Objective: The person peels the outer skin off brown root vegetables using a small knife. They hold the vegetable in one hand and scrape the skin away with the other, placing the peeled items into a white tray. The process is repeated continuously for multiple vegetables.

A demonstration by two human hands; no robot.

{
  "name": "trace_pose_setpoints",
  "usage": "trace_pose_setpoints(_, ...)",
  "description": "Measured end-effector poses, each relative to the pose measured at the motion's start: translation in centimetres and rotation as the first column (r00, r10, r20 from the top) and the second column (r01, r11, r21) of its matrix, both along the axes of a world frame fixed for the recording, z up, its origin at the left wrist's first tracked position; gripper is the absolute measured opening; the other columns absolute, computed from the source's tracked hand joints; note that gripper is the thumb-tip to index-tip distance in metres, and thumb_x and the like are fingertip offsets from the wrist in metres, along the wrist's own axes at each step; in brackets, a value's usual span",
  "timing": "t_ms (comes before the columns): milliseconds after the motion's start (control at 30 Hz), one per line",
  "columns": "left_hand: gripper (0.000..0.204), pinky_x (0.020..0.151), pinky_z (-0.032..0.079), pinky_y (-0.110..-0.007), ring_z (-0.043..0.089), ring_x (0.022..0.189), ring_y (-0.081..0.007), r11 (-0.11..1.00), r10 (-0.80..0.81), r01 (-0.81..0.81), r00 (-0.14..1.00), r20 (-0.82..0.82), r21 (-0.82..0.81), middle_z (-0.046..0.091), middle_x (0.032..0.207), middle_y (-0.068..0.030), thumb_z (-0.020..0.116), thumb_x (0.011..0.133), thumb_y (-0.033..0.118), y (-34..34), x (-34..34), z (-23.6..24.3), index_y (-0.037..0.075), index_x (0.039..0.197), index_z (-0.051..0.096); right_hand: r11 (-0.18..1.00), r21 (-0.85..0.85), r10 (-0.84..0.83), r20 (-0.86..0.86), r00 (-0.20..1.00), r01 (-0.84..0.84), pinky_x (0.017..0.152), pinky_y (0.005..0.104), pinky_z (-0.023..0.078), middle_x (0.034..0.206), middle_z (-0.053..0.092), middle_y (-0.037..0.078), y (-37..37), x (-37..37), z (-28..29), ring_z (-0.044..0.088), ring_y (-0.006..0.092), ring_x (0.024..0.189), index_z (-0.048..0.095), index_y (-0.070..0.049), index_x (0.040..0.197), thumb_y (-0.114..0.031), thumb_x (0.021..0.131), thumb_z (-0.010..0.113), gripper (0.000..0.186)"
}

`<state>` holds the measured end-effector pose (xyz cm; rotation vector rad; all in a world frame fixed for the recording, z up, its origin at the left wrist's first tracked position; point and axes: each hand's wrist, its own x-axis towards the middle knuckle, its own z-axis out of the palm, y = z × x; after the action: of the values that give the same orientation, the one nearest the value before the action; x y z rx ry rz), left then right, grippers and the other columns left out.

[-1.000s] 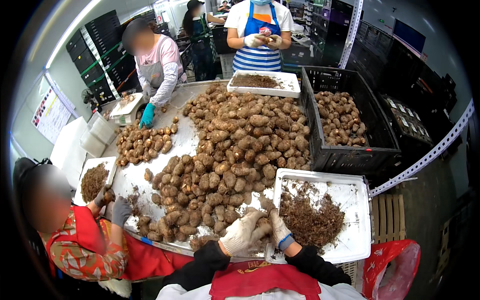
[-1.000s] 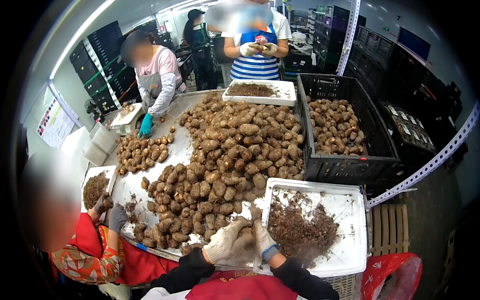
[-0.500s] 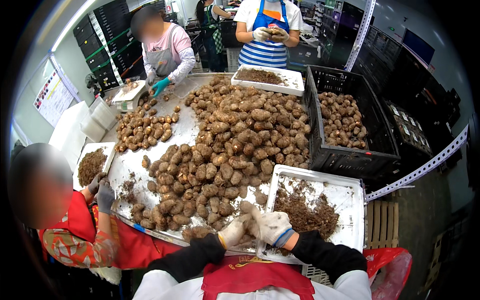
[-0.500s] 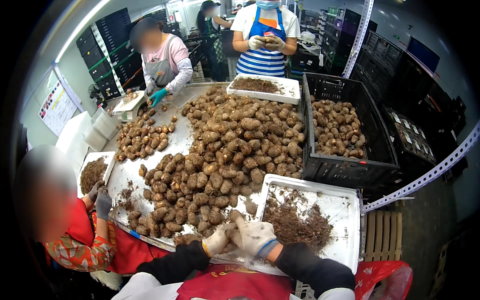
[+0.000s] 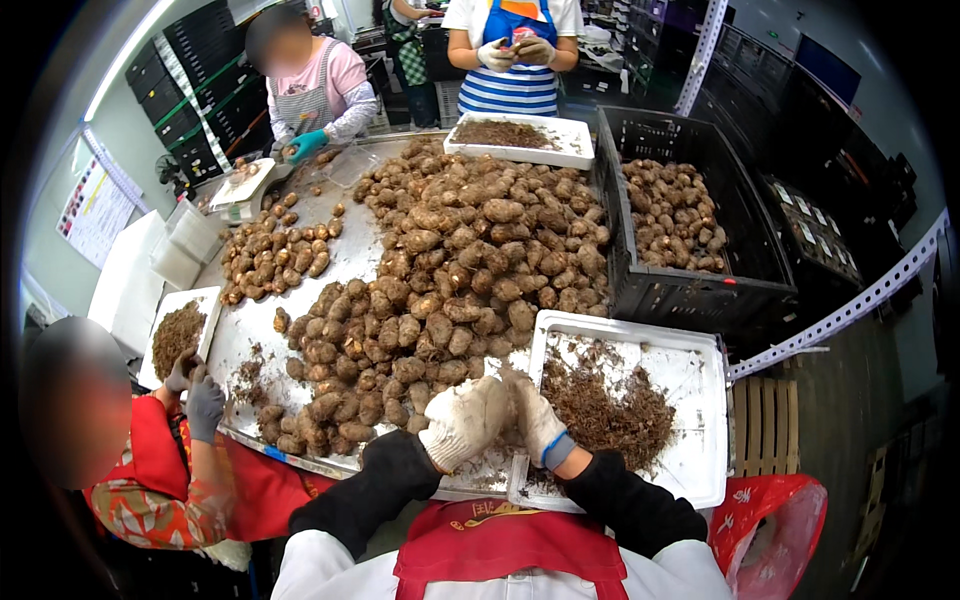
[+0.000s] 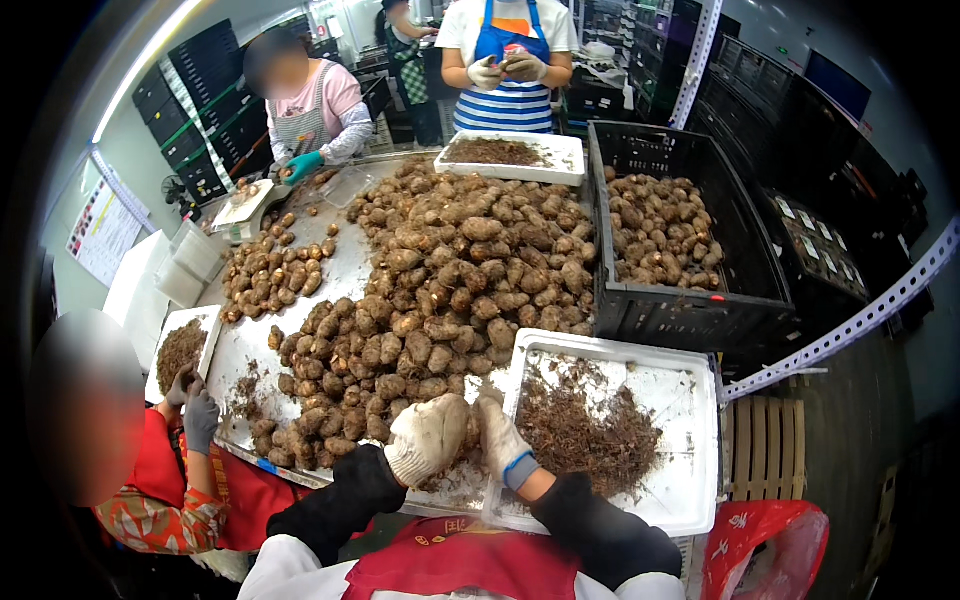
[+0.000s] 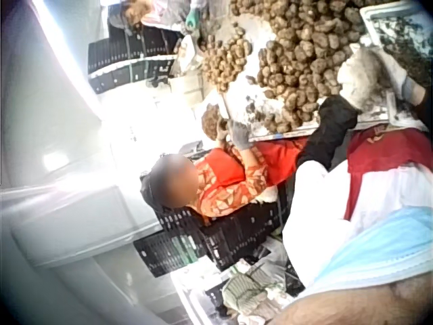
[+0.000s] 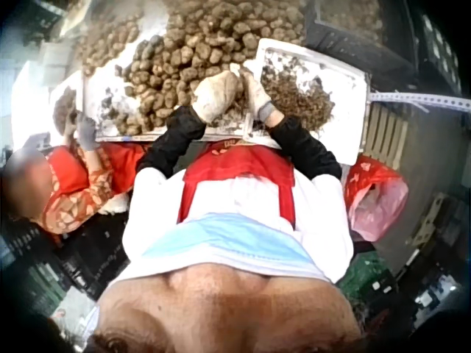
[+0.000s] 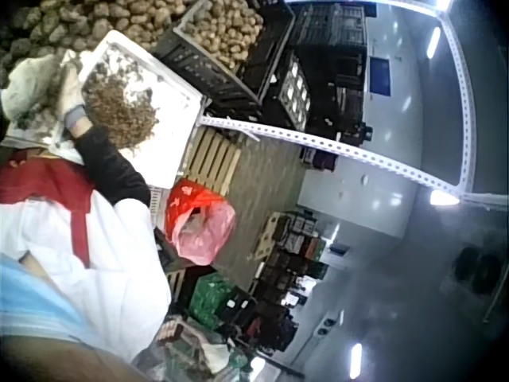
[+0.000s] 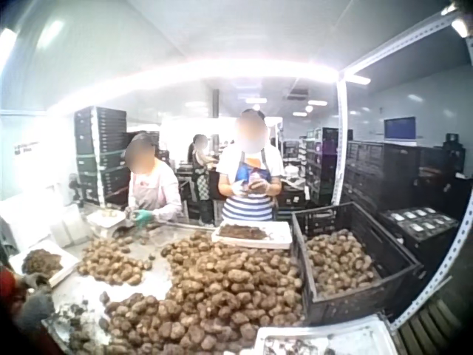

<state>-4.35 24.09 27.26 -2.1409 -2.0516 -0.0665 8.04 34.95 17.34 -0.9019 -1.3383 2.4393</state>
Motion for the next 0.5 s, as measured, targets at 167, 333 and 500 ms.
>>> trace_pose_setpoints(167, 0.042, 0.07, 0.056, -0.034, 0.07, 0.08, -0.0253, 0.978, -0.086, -0.051, 0.785, 0.613, 0.203, 0.066, 0.094, -0.0078, 0.074, 0.081, 0.02, 0.2, -0.1, -1.8, 0.002, 0.117, 0.061, 0.916, -0.362, 0.185, 0.008, 0.983, -0.169, 0.058, 0.0279, 0.045, 0.092, 0.06, 0.002, 1.0, 1.7, 4.5, 0.06, 0.0156, 0.076, 0.055, -0.016, 0.124, -0.061, 0.099, 0.041, 0.053)
trace_pose_setpoints(333, 0.043, 0.074, 0.055, -0.028, 0.065, 0.09, -0.0165, 0.97, 0.24, -0.171, 0.594, 0.768, -0.172, 0.064, 0.104, -0.0095, 0.054, 0.097, 0.018, -1.3, 0.4, -7.9, -0.002, 0.134, 0.049, 0.218, 0.958, -0.006, 0.192, 0.981, -0.186, 0.063, 0.0441, 0.053, 0.088, 0.067, 0.022, 0.2, 2.5, 4.3, 0.067, 0.0363, 0.079, 0.058, -0.005, 0.114, -0.028, 0.1, 0.045, 0.03)
trace_pose_setpoints(500, 0.047, 0.08, 0.057, -0.035, 0.063, 0.109, -0.0247, 0.899, 0.429, 0.192, -0.565, 0.705, -0.393, 0.061, 0.129, -0.0149, 0.039, 0.109, 0.034, -3.9, -1.1, -10.1, 0.004, 0.144, 0.045, 0.005, 0.927, 0.221, 0.364, 0.905, -0.374, 0.053, 0.0436, 0.052, 0.066, 0.065, 0.012, 0.2, 3.6, 8.7, 0.066, 0.0332, 0.059, 0.054, -0.007, 0.125, -0.032, 0.091, 0.06, 0.043)
